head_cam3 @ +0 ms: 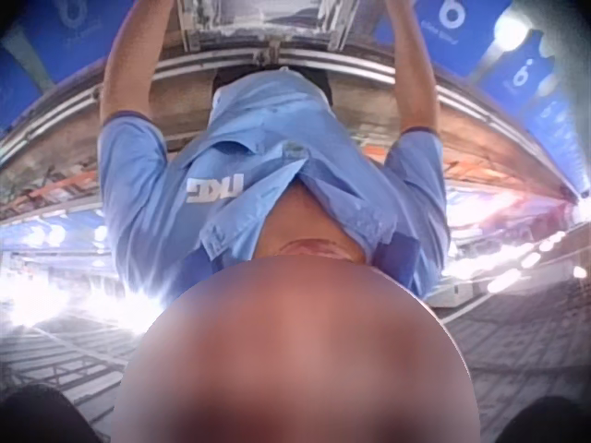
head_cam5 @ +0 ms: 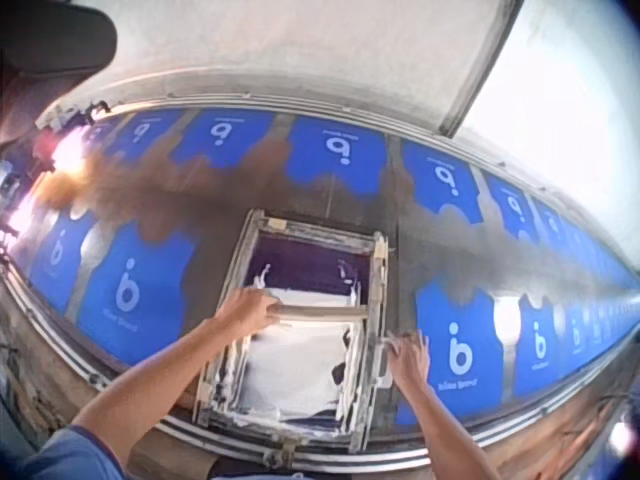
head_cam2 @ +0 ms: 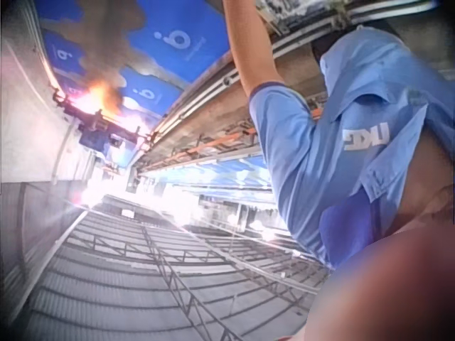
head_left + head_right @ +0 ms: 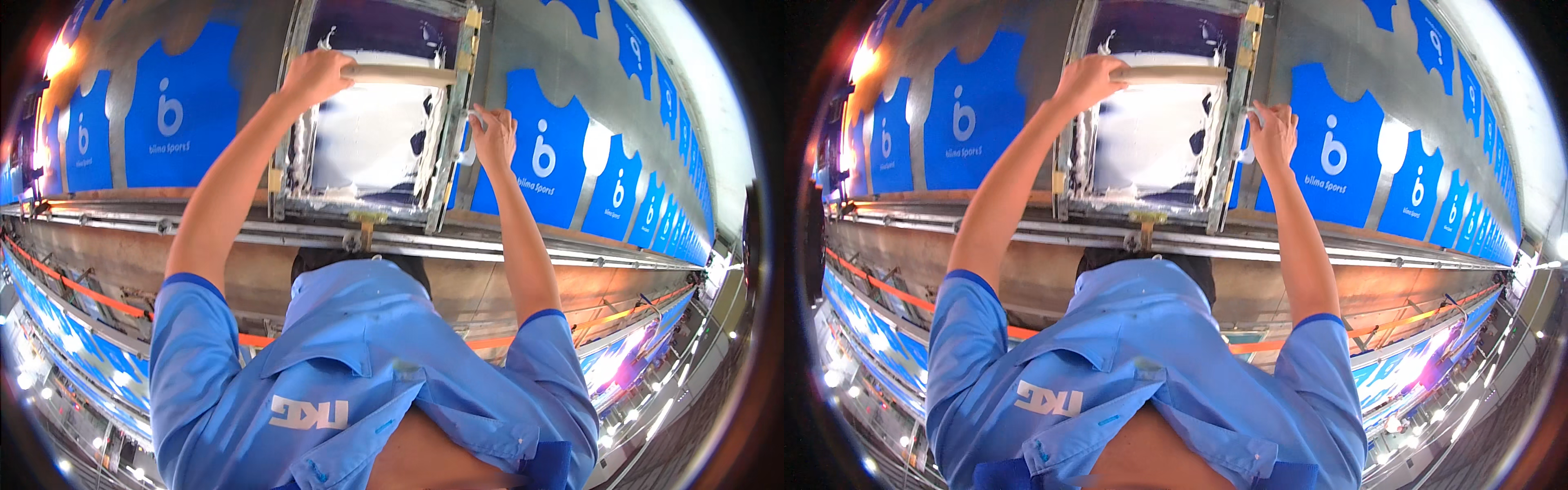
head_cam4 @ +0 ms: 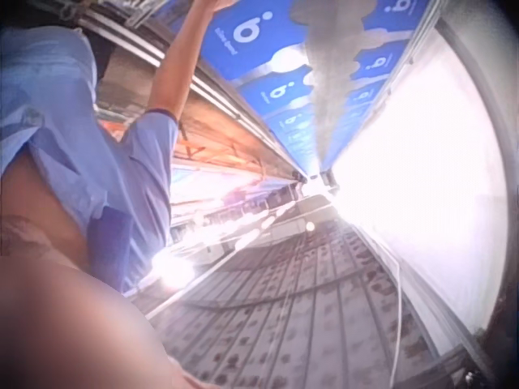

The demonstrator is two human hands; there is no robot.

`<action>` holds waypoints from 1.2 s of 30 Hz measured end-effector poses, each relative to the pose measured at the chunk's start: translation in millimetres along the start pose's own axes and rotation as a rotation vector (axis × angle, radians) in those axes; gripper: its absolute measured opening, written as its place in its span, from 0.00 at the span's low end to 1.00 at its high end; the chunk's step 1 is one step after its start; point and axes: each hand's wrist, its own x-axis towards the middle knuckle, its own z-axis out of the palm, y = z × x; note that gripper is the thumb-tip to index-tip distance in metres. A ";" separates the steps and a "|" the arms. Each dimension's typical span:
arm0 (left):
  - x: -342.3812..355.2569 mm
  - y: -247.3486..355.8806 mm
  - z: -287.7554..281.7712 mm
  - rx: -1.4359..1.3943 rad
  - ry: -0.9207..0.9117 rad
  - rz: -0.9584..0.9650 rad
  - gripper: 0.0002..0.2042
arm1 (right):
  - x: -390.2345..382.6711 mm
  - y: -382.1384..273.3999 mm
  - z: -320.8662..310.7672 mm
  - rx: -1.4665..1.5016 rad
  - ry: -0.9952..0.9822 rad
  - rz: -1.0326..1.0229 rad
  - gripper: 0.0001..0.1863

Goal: The person uses a squeegee to pull white ink across a screen-printing frame, repeatedly applying ink to blue t-shirts laid out on a long table. The person lifts the frame, repositions it, and continues printing the same logo across multiple shirts.

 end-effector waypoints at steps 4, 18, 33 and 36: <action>75.9 -8.2 -25.5 0.058 -0.118 0.019 0.22 | 71.6 -49.6 -48.2 0.055 0.187 -0.292 0.23; 71.7 2.5 -9.4 0.085 -0.117 0.046 0.25 | 119.1 -72.9 -34.0 0.056 -0.352 -0.159 0.26; -147.8 6.6 82.9 0.020 0.019 0.127 0.11 | -100.8 -81.5 4.0 0.199 -0.170 -0.399 0.12; -122.3 8.6 64.7 -0.043 -0.044 0.104 0.12 | -76.5 -79.5 -5.2 0.178 -0.157 -0.396 0.13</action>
